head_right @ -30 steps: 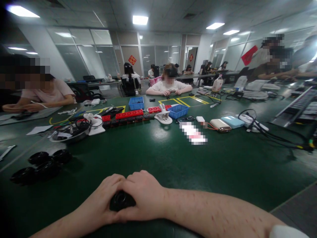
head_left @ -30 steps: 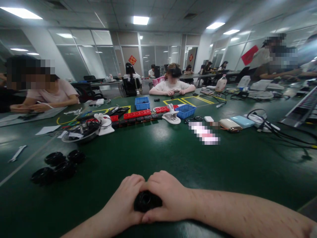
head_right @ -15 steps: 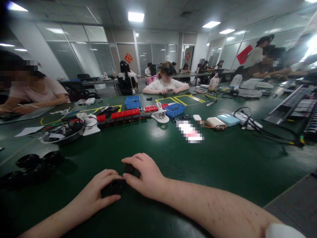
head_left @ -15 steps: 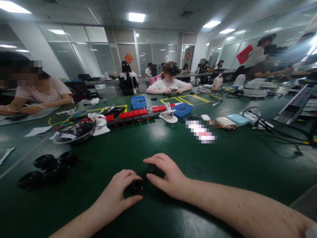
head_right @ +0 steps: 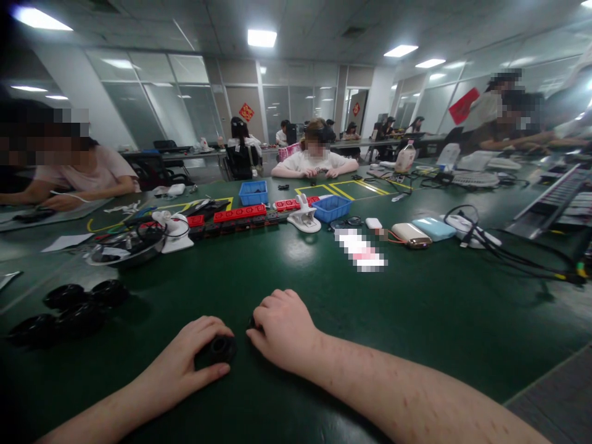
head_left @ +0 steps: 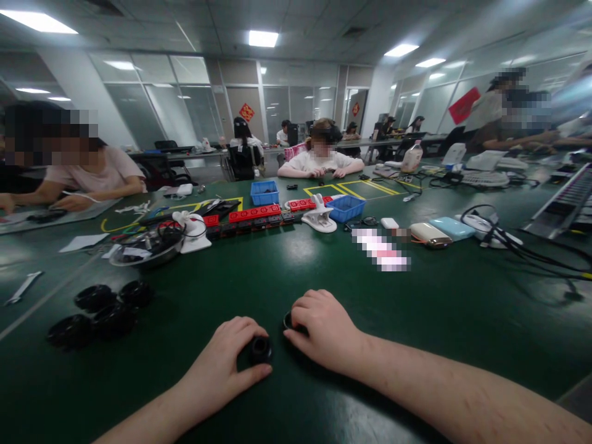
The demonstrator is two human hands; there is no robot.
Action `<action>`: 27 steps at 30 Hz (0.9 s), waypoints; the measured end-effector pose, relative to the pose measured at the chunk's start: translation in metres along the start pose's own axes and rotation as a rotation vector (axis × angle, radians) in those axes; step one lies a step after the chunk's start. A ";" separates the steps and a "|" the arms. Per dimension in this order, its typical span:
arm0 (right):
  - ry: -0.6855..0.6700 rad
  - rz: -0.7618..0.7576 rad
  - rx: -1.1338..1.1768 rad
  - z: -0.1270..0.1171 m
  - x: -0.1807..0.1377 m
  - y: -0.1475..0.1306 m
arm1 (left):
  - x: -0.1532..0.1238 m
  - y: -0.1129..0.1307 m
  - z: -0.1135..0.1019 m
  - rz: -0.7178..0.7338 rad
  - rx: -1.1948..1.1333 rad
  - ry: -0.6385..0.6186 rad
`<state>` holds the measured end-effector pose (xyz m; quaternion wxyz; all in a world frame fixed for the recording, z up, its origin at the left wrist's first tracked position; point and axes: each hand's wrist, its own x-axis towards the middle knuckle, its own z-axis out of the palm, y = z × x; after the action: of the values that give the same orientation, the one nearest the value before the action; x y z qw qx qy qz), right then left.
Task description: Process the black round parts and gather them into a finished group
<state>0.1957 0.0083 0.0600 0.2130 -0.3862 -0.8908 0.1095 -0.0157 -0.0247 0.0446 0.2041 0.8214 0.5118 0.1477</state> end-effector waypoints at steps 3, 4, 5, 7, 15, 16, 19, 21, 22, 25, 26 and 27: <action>-0.071 0.040 -0.052 0.003 0.000 -0.002 | 0.002 0.000 0.000 -0.010 -0.005 -0.032; -0.085 0.052 -0.061 0.003 0.000 -0.002 | 0.002 0.000 0.000 -0.013 -0.005 -0.036; -0.099 0.060 -0.067 0.003 0.000 -0.002 | 0.002 -0.001 0.000 -0.015 -0.008 -0.035; -0.132 0.067 -0.074 0.002 0.000 -0.003 | 0.002 -0.004 0.002 -0.017 -0.037 -0.021; -0.212 0.060 -0.082 -0.002 0.000 -0.004 | 0.001 -0.005 0.001 0.033 -0.127 0.016; -0.218 0.056 -0.082 -0.002 0.001 -0.004 | 0.001 -0.004 -0.001 0.030 -0.107 0.016; -0.235 0.036 -0.073 -0.001 0.002 -0.005 | -0.001 -0.002 -0.008 0.046 0.055 0.010; -0.244 0.027 -0.066 -0.001 0.002 -0.006 | -0.004 0.001 -0.013 0.071 0.171 0.002; -0.248 0.027 -0.063 0.000 0.002 -0.007 | -0.006 0.003 -0.016 0.081 0.211 -0.003; -0.256 0.029 -0.056 0.001 0.001 -0.008 | -0.012 0.011 -0.022 0.052 0.297 -0.001; -0.258 0.028 -0.054 0.001 0.001 -0.009 | -0.014 0.014 -0.023 0.030 0.335 0.006; -0.258 0.028 -0.054 0.002 0.001 -0.009 | -0.016 0.016 -0.024 0.004 0.377 0.019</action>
<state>0.1886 0.0030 0.0618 0.0849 -0.3868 -0.9079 0.1373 -0.0206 -0.0408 0.0727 0.0414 0.8448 0.5304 0.0572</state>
